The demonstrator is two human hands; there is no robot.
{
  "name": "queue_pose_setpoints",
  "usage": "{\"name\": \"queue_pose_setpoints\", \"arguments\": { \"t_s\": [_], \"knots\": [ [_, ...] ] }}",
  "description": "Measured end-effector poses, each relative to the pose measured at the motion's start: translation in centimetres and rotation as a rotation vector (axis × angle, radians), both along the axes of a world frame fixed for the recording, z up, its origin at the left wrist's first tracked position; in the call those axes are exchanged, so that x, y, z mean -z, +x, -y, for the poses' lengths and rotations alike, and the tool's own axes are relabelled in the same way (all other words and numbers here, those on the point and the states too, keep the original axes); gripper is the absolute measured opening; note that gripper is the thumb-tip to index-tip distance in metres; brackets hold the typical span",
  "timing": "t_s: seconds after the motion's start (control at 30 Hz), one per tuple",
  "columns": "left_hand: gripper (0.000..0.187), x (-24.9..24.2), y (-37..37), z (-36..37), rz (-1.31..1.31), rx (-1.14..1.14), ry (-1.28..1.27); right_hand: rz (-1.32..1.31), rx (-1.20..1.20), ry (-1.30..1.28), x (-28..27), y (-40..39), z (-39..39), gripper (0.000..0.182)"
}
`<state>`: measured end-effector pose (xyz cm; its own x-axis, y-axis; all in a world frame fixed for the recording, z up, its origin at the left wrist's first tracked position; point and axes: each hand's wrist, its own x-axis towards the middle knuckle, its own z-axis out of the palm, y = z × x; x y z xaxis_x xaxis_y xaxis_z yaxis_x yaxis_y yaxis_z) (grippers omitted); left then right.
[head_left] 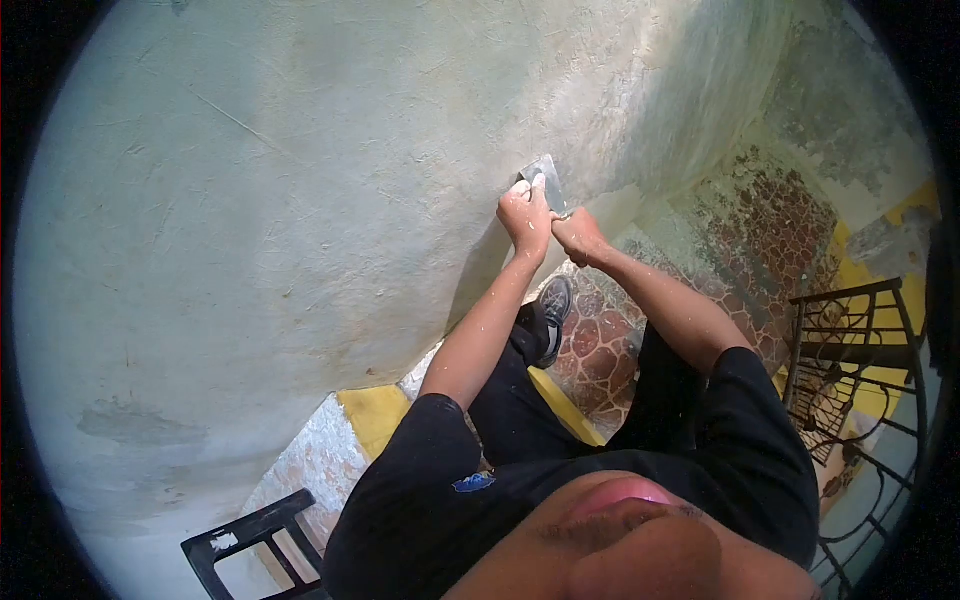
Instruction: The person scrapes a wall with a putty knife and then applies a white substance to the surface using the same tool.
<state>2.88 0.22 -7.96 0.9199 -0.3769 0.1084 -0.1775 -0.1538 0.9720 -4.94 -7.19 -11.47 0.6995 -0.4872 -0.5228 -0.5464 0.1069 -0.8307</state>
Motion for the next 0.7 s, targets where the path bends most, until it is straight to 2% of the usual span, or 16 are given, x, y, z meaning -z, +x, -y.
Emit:
{"name": "queue_pose_setpoints", "arguments": {
  "t_s": [0.07,0.13,0.17,0.27,0.3,0.37,0.43,0.5,0.53,0.57,0.63,0.7],
  "knots": [
    [0.039,0.2,0.4,-0.1,0.061,-0.011,0.041,0.022,-0.009,0.061,-0.2,0.0,-0.4,0.037],
    [0.037,0.6,0.9,-0.2,0.284,-0.047,0.158,0.076,0.044,0.173,-0.8,0.0,-1.2,0.041],
    [0.037,-0.2,0.8,0.1,0.288,-0.046,0.16,0.08,0.046,0.175,-1.1,0.5,-1.3,0.041],
    [0.036,-6.7,-0.7,2.1,0.51,-0.11,0.018,0.359,0.107,0.233,-4.5,2.4,-0.4,0.043],
    [0.036,-7.4,-1.0,2.5,0.517,-0.116,0.01,0.366,0.101,0.224,-5.2,2.5,-0.3,0.043],
    [0.038,-8.1,-1.9,3.0,0.149,-0.064,-0.226,0.421,0.169,0.153,-6.0,2.4,-0.3,0.042],
    [0.039,-7.1,-1.6,2.0,0.146,-0.038,-0.168,0.385,0.12,0.2,-4.5,1.9,0.3,0.043],
    [0.037,-3.5,0.9,0.7,0.408,-0.012,0.202,0.297,0.008,0.084,-2.0,1.8,0.8,0.042],
    [0.035,-1.2,2.4,0.4,0.216,0.081,0.133,0.221,-0.007,0.018,-0.7,1.8,1.3,0.04],
    [0.035,-1.6,1.9,-0.2,0.214,0.077,0.133,0.22,-0.011,0.017,-0.3,1.3,1.6,0.04],
    [0.031,-2.8,0.7,-1.5,-0.358,0.204,-0.127,0.101,-0.15,-0.155,0.4,0.1,2.1,0.036],
    [0.028,-1.8,1.4,-2.5,-0.41,0.246,-0.081,0.098,-0.202,-0.139,1.3,-0.4,2.6,0.032]
  ]
}}
